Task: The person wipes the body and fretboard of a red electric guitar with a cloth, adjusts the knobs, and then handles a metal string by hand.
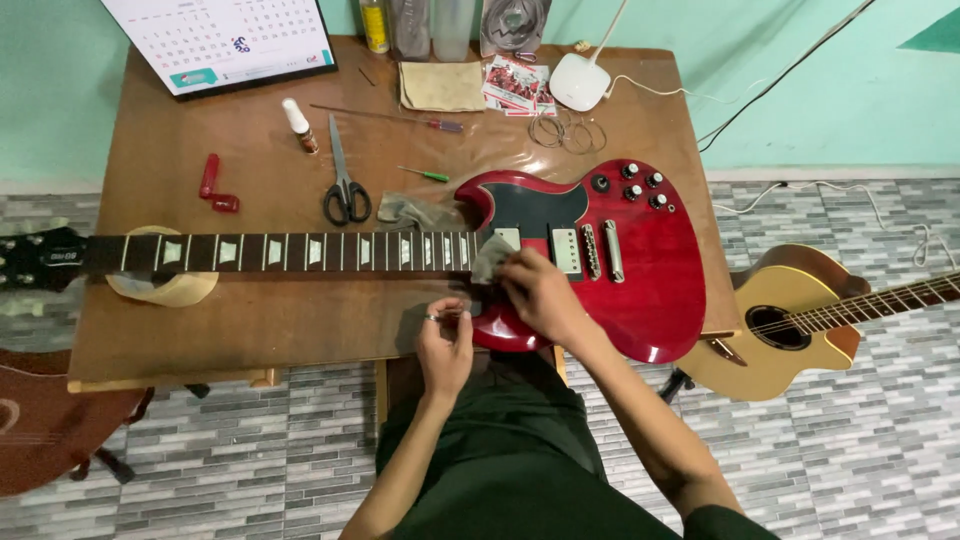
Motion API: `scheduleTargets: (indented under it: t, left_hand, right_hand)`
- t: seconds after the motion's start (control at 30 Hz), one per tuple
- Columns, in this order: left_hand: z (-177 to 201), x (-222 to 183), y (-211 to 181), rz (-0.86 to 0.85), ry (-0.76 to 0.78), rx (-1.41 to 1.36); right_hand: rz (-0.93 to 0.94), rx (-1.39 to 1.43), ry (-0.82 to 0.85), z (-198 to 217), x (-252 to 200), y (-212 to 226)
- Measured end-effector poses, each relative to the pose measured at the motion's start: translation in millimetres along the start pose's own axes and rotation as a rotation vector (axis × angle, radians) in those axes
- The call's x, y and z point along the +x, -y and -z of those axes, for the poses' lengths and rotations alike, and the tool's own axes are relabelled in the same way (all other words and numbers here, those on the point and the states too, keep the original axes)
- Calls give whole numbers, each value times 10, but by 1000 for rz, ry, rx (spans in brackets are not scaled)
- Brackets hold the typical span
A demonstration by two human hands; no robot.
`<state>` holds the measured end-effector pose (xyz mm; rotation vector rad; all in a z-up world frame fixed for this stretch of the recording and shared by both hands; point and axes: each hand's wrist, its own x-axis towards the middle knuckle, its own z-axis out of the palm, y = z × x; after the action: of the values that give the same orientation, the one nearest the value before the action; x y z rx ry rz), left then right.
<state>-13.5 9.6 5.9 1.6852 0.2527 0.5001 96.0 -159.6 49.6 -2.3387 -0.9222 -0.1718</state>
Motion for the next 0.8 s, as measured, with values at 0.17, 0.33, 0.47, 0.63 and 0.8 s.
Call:
scheduleTargets:
  t: [0.17, 0.33, 0.47, 0.63, 0.8]
  left_hand:
    - [-39, -74, 365, 123, 29, -74]
    - [-24, -82, 626, 160, 29, -98]
    - [-23, -69, 337, 128, -2, -89]
    - [274, 66, 18, 172, 25, -117]
    - [332, 337, 233, 227, 390, -176]
  right_hand:
    - [393, -262, 5, -388, 88, 103]
    - [661, -517, 38, -364, 181, 246]
    - [369, -330, 247, -263, 46, 387]
    - [-229, 139, 279, -161, 275, 818]
    - [30, -20, 196, -331, 59, 666]
